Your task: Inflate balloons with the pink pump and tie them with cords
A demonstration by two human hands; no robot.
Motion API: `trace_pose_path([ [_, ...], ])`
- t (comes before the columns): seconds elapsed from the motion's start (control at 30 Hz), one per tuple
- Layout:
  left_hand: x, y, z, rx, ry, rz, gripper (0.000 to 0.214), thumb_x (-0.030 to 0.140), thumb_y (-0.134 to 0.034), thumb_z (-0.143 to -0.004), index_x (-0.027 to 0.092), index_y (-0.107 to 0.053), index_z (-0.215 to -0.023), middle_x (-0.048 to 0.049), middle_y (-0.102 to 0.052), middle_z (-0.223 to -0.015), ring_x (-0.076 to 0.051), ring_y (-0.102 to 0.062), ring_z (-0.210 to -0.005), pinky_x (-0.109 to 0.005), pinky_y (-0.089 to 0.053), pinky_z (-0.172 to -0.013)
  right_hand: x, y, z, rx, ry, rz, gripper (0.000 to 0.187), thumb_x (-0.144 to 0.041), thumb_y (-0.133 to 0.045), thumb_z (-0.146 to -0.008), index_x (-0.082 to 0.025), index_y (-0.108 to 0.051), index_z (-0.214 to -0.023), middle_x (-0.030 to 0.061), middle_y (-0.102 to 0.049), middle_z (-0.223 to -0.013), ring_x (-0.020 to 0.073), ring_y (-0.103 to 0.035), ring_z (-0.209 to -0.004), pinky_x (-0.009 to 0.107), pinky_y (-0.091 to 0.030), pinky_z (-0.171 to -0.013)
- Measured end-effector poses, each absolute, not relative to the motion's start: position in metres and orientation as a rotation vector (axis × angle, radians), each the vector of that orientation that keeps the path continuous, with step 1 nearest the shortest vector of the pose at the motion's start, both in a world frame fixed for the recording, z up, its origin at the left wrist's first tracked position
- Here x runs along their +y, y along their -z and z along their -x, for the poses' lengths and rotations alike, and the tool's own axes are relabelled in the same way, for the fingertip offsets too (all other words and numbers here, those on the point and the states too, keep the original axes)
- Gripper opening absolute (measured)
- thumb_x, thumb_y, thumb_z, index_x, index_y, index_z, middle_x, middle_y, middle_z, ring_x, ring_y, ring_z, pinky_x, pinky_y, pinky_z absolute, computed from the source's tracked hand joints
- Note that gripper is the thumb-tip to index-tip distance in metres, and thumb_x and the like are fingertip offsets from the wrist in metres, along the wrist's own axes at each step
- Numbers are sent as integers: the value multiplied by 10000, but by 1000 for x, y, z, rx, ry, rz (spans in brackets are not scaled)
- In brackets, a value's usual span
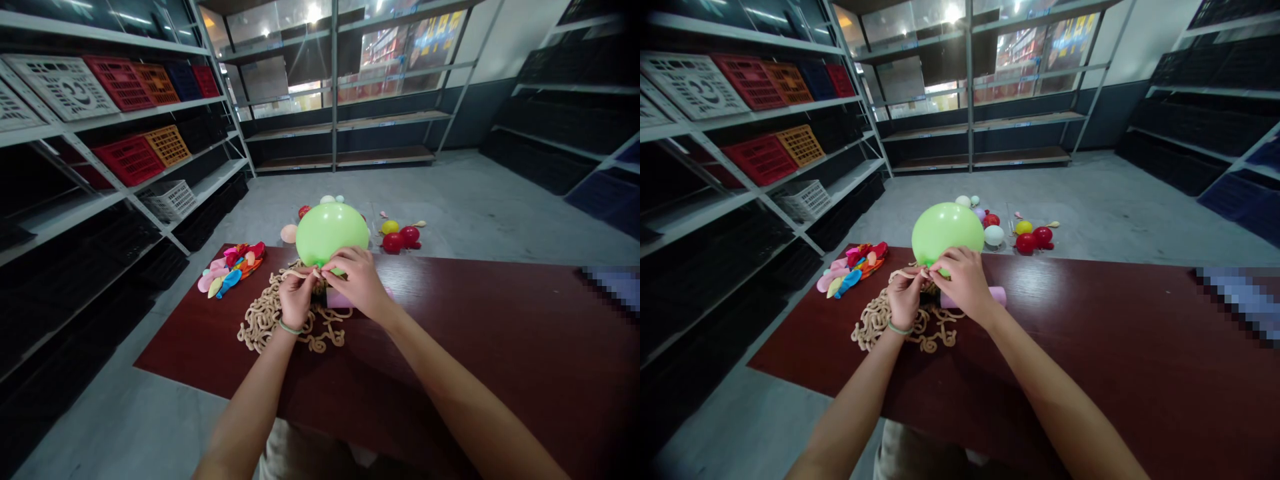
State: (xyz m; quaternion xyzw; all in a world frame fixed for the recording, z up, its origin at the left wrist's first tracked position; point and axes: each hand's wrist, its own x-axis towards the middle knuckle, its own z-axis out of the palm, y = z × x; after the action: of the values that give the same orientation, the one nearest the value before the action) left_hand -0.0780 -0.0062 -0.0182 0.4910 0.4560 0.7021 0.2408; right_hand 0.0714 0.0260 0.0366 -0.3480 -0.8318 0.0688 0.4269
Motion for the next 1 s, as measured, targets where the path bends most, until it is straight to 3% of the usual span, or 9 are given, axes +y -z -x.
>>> trace_pose_path([
  [0.23,-5,20,77,1212,-1867,-1354,192,363,-732,-817,174,-746,-788,-56,-737,-788,-137,-660,-667,-258,-544,-642,26,-34,-71,-2174,-70,938,28,-243,-662,-874,-232,-684,-860,5,-670,-944,213,-556,-950,357,-316,-820],
  [0.53,-3,17,81,1342,-1832,-1444,219,386,-702,-835,175,-724,-779,-80,-754,-901,-174,-697,-792,-300,-559,-734,23,-38,-69,-2182,221,965,49,-163,-570,-834,-193,-598,-809,49,-605,-859,221,-505,-859,344,-357,-778],
  [0.83,2,7,86,1429,-1853,-1383,292,439,-676,-848,171,-649,-736,-33,-673,-747,-136,-623,-683,-258,-502,-668,30,-35,-78,-2146,376,962,88,-144,-515,-842,-191,-585,-817,69,-602,-888,227,-497,-847,355,-389,-766],
  [1.0,2,5,86,1335,-1812,-1317,285,446,-661,-862,170,-643,-792,-9,-627,-681,-122,-582,-617,-241,-466,-607,30,-35,-79,-2200,228,843,172,-170,-494,-876,-191,-612,-999,90,-611,-1045,239,-515,-959,372,-405,-841],
])
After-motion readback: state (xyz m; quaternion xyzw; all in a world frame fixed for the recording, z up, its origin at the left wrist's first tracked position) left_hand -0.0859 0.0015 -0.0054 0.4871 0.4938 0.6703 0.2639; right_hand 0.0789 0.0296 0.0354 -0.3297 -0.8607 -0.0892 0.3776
